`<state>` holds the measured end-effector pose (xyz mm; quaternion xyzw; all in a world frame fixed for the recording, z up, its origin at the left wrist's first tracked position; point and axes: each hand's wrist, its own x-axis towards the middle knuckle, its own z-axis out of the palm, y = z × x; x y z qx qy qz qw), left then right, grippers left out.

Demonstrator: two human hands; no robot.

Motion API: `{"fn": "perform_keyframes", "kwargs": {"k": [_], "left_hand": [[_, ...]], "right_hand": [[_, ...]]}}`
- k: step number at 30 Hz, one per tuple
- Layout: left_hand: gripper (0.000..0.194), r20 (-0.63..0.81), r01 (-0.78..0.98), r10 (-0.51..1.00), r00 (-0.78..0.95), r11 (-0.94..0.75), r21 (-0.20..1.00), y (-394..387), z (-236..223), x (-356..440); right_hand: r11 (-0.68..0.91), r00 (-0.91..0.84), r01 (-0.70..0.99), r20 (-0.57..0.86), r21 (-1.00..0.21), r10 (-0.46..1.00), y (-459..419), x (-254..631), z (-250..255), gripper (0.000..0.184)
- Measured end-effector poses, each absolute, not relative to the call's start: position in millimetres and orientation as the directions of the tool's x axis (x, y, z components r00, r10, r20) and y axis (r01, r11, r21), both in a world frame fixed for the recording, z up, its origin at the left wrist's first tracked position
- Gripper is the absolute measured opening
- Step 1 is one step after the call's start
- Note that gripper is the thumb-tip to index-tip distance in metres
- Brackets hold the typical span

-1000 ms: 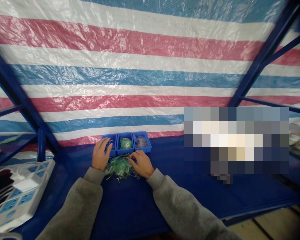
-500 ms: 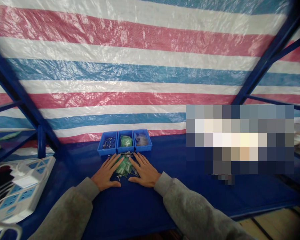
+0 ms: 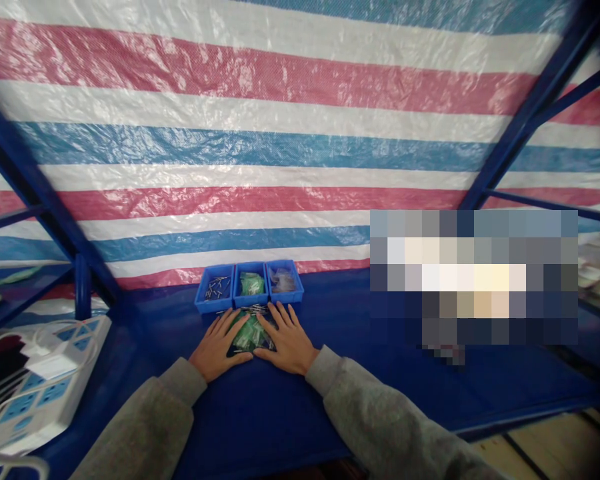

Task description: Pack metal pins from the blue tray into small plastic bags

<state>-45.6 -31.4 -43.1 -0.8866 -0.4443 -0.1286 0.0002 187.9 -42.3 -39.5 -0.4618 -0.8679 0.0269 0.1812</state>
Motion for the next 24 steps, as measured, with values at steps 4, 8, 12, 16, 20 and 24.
{"fn": "perform_keyframes", "kwargs": {"k": [4,8,12,16,20,24], "left_hand": [[0.081,0.232,0.79,0.791,0.566,-0.601,0.12,-31.7,-43.4,-44.9],[0.081,0.235,0.786,0.789,0.567,-0.604,0.132,-31.3,-44.2,-44.2],[0.081,0.251,0.783,0.79,0.559,-0.603,0.152,-30.0,-46.6,-42.4],[0.077,0.262,0.794,0.801,0.538,-0.586,0.161,-29.4,-48.8,-40.0],[0.073,0.275,0.796,0.802,0.531,-0.583,0.163,-30.1,-48.2,-37.6],[0.07,0.267,0.803,0.81,0.523,-0.573,0.165,-30.8,-46.5,-35.7]], "right_hand": [[0.481,-0.418,0.841,0.269,-0.247,0.868,-48.5,187.0,-40.5,0.078],[0.442,-0.393,0.854,0.216,-0.275,0.894,-48.9,185.4,-42.5,0.078],[0.453,-0.41,0.845,0.2,-0.283,0.89,-45.6,182.6,-41.7,0.077],[0.469,-0.423,0.833,0.208,-0.293,0.882,-43.2,180.7,-41.2,0.076],[0.483,-0.428,0.826,0.233,-0.292,0.873,-42.1,179.9,-43.0,0.075],[0.504,-0.444,0.817,0.251,-0.28,0.86,-40.6,177.8,-45.3,0.073]]}}
